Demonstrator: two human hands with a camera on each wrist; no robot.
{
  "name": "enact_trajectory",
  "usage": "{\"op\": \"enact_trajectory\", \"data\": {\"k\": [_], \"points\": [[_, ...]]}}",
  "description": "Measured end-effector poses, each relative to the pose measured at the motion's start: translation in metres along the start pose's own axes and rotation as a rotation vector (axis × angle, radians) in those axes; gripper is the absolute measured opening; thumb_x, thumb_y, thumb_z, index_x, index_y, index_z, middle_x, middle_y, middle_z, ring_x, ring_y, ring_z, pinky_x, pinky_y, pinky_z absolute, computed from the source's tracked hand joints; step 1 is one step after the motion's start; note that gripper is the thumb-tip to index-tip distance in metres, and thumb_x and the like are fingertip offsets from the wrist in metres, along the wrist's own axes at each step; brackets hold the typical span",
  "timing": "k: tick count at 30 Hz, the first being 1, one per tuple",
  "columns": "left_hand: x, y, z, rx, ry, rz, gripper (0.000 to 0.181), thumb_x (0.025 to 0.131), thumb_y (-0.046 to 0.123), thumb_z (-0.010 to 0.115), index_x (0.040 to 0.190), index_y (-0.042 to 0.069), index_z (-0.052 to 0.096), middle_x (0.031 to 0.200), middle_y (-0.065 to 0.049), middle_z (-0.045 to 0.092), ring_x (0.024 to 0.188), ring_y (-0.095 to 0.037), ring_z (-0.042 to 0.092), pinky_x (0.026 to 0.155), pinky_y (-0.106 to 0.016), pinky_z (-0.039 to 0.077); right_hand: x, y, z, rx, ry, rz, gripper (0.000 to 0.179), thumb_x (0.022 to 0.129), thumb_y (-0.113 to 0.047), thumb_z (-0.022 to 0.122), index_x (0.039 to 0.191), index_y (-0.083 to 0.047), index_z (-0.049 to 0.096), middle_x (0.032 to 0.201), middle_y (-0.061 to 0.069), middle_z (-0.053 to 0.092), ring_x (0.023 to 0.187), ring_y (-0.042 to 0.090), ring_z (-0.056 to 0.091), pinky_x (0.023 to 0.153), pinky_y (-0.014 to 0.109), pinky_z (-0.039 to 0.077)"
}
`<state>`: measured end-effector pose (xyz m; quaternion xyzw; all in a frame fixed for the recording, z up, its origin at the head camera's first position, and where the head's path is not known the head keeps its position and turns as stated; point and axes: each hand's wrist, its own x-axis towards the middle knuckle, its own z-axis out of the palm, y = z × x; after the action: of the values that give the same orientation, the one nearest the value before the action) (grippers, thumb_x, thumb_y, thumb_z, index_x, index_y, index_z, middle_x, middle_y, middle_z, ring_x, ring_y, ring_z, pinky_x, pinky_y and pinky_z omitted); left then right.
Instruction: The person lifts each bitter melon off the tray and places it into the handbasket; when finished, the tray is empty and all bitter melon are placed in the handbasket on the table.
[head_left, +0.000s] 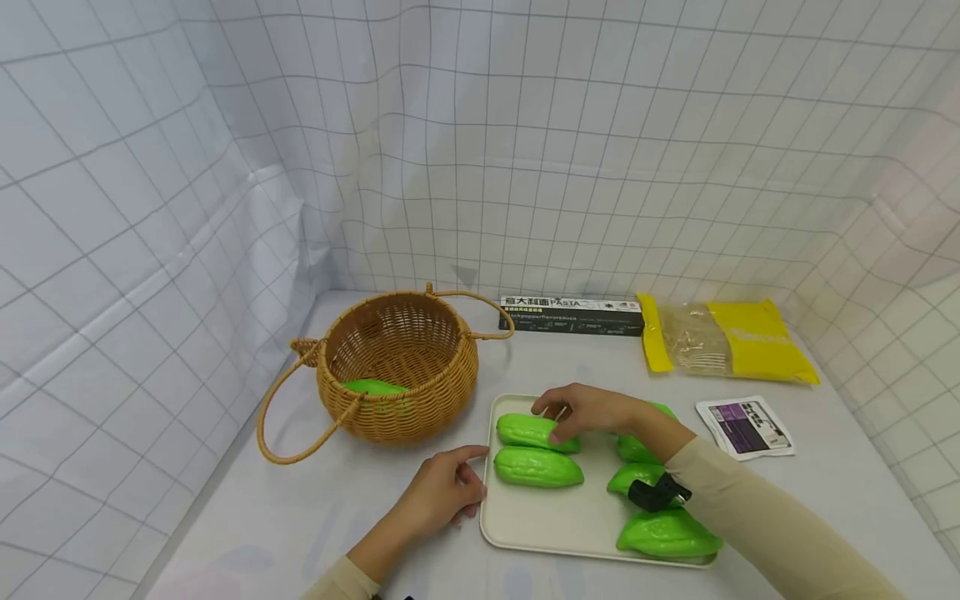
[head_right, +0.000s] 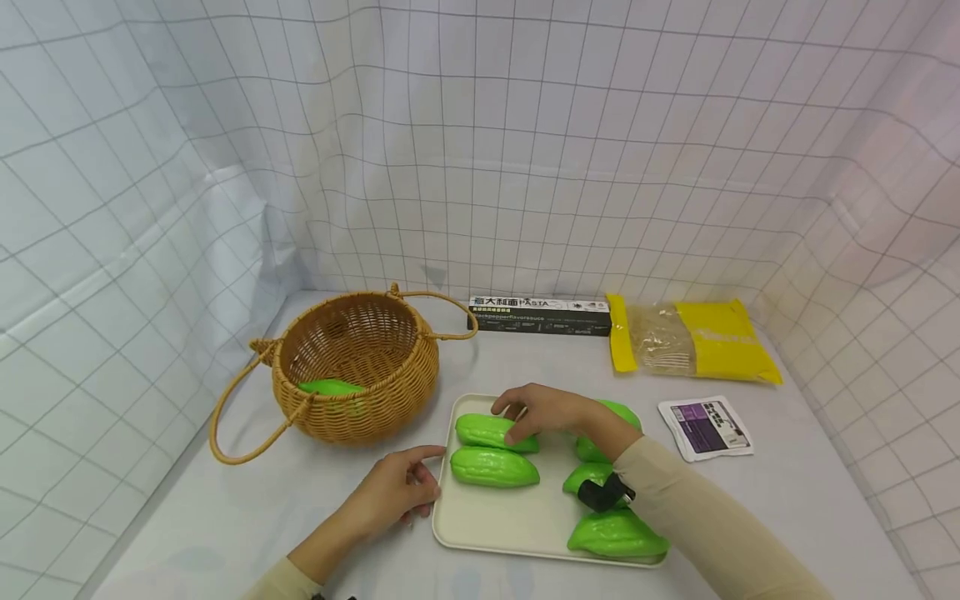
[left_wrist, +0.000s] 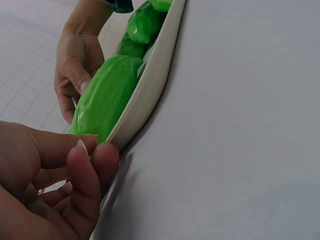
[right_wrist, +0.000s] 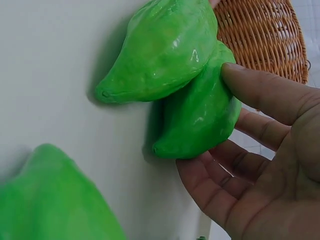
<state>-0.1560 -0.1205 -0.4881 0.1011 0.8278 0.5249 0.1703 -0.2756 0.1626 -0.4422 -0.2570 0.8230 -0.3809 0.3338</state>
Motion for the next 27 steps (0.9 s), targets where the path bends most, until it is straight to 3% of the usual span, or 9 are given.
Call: {"op": "enact_trajectory", "data": {"k": [9, 27], "points": [[0.024, -0.002, -0.009, -0.037, 0.024, 0.012, 0.055, 0.09, -0.002, 0.069, 0.143, 0.0, 0.054, 0.087, -0.006, 0.062, 0.065, -0.015, 0.063, 0.05, -0.028, 0.053, 0.001, 0.0, 0.0, -0.018, -0.012, 0.009, 0.047, 0.089, -0.019, 0.078, 0.133, -0.012, 0.064, 0.127, 0.006, 0.064, 0.118, 0.024, 0.057, 0.097, 0.042, 0.049], [0.033, -0.005, -0.004, -0.058, 0.033, 0.023, 0.06, 0.086, -0.004, 0.07, 0.143, -0.005, 0.053, 0.074, -0.004, 0.063, 0.054, -0.011, 0.061, 0.052, -0.027, 0.052, 0.001, -0.001, 0.0, -0.028, 0.007, 0.023, 0.047, 0.088, -0.02, 0.079, 0.133, -0.012, 0.065, 0.124, 0.004, 0.065, 0.116, 0.022, 0.058, 0.097, 0.041, 0.049]]}}
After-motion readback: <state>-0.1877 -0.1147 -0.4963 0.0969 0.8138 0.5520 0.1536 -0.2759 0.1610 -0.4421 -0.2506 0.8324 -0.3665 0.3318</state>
